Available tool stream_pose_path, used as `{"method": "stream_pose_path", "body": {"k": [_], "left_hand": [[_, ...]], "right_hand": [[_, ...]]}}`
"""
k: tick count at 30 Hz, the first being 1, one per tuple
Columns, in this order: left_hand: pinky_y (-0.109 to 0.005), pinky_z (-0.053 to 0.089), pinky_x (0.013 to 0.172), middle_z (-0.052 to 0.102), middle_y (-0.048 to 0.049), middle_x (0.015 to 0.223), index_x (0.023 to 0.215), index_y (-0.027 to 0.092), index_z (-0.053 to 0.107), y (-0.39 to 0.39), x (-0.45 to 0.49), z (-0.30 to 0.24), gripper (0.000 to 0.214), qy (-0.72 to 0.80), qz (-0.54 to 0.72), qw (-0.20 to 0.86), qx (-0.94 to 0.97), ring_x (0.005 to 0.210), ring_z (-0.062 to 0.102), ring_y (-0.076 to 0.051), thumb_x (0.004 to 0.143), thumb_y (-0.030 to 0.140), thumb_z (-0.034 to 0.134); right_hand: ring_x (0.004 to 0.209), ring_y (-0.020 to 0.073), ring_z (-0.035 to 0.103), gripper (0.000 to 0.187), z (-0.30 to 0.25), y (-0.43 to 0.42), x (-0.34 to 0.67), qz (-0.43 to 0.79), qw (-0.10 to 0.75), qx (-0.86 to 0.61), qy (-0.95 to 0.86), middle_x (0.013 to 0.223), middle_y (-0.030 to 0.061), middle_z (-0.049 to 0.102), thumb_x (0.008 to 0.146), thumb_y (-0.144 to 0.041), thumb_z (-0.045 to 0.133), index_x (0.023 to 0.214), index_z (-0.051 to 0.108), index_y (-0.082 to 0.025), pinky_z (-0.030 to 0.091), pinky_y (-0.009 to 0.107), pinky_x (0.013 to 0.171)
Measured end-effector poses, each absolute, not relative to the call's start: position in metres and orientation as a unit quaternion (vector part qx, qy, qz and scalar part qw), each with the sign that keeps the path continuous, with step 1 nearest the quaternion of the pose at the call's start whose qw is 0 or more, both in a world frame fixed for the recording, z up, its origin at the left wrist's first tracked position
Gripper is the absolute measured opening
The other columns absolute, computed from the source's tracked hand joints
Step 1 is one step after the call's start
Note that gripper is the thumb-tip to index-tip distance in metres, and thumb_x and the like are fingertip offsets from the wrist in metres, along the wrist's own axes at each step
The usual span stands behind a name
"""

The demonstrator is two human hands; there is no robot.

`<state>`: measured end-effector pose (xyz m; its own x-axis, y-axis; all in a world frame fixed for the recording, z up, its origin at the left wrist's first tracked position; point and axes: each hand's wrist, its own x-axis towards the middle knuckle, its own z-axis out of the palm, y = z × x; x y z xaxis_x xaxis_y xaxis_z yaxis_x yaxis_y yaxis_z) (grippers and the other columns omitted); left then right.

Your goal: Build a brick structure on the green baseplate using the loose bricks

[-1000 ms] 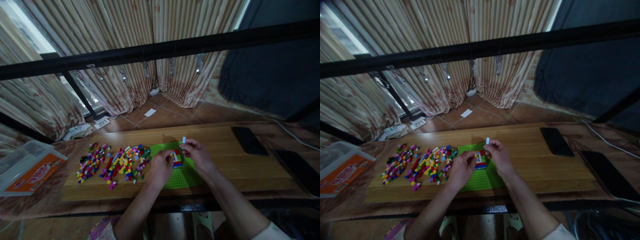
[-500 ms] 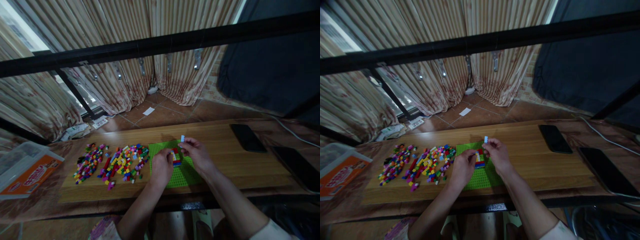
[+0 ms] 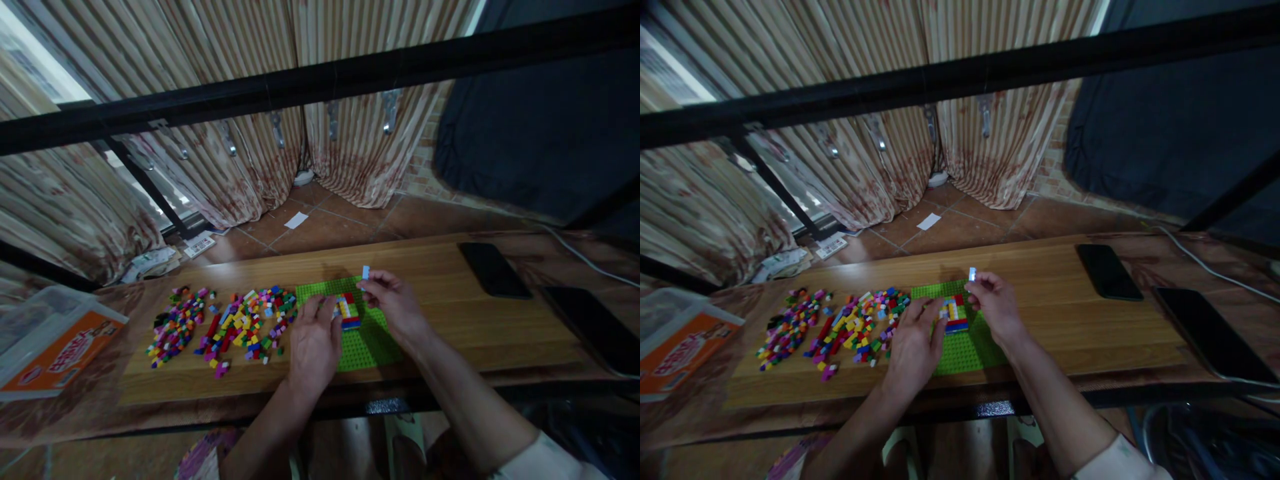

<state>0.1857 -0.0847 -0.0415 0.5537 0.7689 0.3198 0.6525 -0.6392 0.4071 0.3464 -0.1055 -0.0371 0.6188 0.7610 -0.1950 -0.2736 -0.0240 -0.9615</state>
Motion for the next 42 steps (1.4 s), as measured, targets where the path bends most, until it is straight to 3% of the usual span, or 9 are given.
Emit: {"method": "stream_pose_path", "body": {"k": [3, 9, 16, 26, 32, 37, 42], "left_hand": [[-0.047, 0.046, 0.097, 0.051, -0.0140, 0.132, 0.134, 0.020, 0.052, -0.097, 0.184, -0.049, 0.046, 0.390, 0.206, 0.047, 0.896, 0.116, 0.050, -0.030, 0.090, 0.036, 0.053], [-0.056, 0.042, 0.096, 0.045, -0.0168, 0.141, 0.139, 0.023, 0.047, -0.106, 0.187, -0.062, 0.057, 0.389, 0.155, 0.000, 0.908, 0.120, 0.047, -0.035, 0.089, 0.049, 0.050], [-0.058, 0.039, 0.099, 0.042, -0.0162, 0.145, 0.141, 0.024, 0.044, -0.106, 0.187, -0.070, 0.058, 0.388, 0.151, -0.007, 0.909, 0.123, 0.047, -0.035, 0.089, 0.049, 0.049], [-0.063, 0.033, 0.102, 0.039, -0.0169, 0.146, 0.141, 0.024, 0.043, -0.103, 0.184, -0.074, 0.059, 0.381, 0.174, 0.036, 0.907, 0.127, 0.042, -0.035, 0.088, 0.049, 0.052], [-0.061, 0.032, 0.103, 0.045, -0.0148, 0.140, 0.139, 0.023, 0.044, -0.104, 0.180, -0.059, 0.058, 0.374, 0.192, 0.069, 0.905, 0.125, 0.042, -0.034, 0.087, 0.048, 0.053], [-0.049, 0.038, 0.103, 0.053, -0.0138, 0.131, 0.136, 0.017, 0.047, -0.086, 0.167, -0.047, 0.049, 0.406, 0.266, 0.110, 0.867, 0.120, 0.047, -0.029, 0.092, 0.039, 0.047], [-0.039, 0.046, 0.098, 0.064, -0.0132, 0.116, 0.122, 0.012, 0.057, -0.056, 0.156, -0.048, 0.035, 0.499, 0.286, 0.237, 0.783, 0.109, 0.058, -0.023, 0.091, 0.025, 0.046]], "right_hand": [[0.048, 0.0074, 0.051, 0.025, -0.036, -0.106, 0.346, 0.394, 0.666, -0.599, -0.205, 0.058, -0.0051, 0.059, 0.054, -0.032, 0.079, 0.069, 0.063, -0.020, 0.038, 0.020, 0.045], [0.051, 0.0089, 0.054, 0.032, -0.036, -0.108, 0.345, 0.411, 0.658, -0.595, -0.211, 0.065, -0.0025, 0.065, 0.054, -0.033, 0.079, 0.081, 0.066, -0.021, 0.041, 0.022, 0.046], [0.054, 0.0105, 0.056, 0.050, -0.037, -0.111, 0.344, 0.422, 0.663, -0.578, -0.220, 0.066, -0.0039, 0.066, 0.056, -0.031, 0.080, 0.103, 0.066, -0.024, 0.046, 0.024, 0.051], [0.055, 0.0102, 0.057, 0.052, -0.037, -0.116, 0.342, 0.479, 0.635, -0.534, -0.287, 0.063, -0.0061, 0.063, 0.056, -0.026, 0.082, 0.106, 0.067, -0.026, 0.047, 0.026, 0.056], [0.058, 0.0115, 0.059, 0.054, -0.037, -0.117, 0.343, 0.447, 0.620, -0.576, -0.290, 0.070, -0.0046, 0.066, 0.056, -0.030, 0.081, 0.108, 0.066, -0.024, 0.049, 0.027, 0.058], [0.063, 0.0134, 0.061, 0.041, -0.043, -0.114, 0.347, 0.396, 0.617, -0.607, -0.307, 0.074, -0.0018, 0.069, 0.057, -0.031, 0.079, 0.096, 0.069, -0.022, 0.050, 0.029, 0.061], [0.070, 0.0153, 0.062, 0.029, -0.046, -0.112, 0.348, 0.378, 0.596, -0.627, -0.330, 0.080, 0.0020, 0.071, 0.061, -0.034, 0.077, 0.085, 0.070, -0.021, 0.050, 0.029, 0.064]]}}
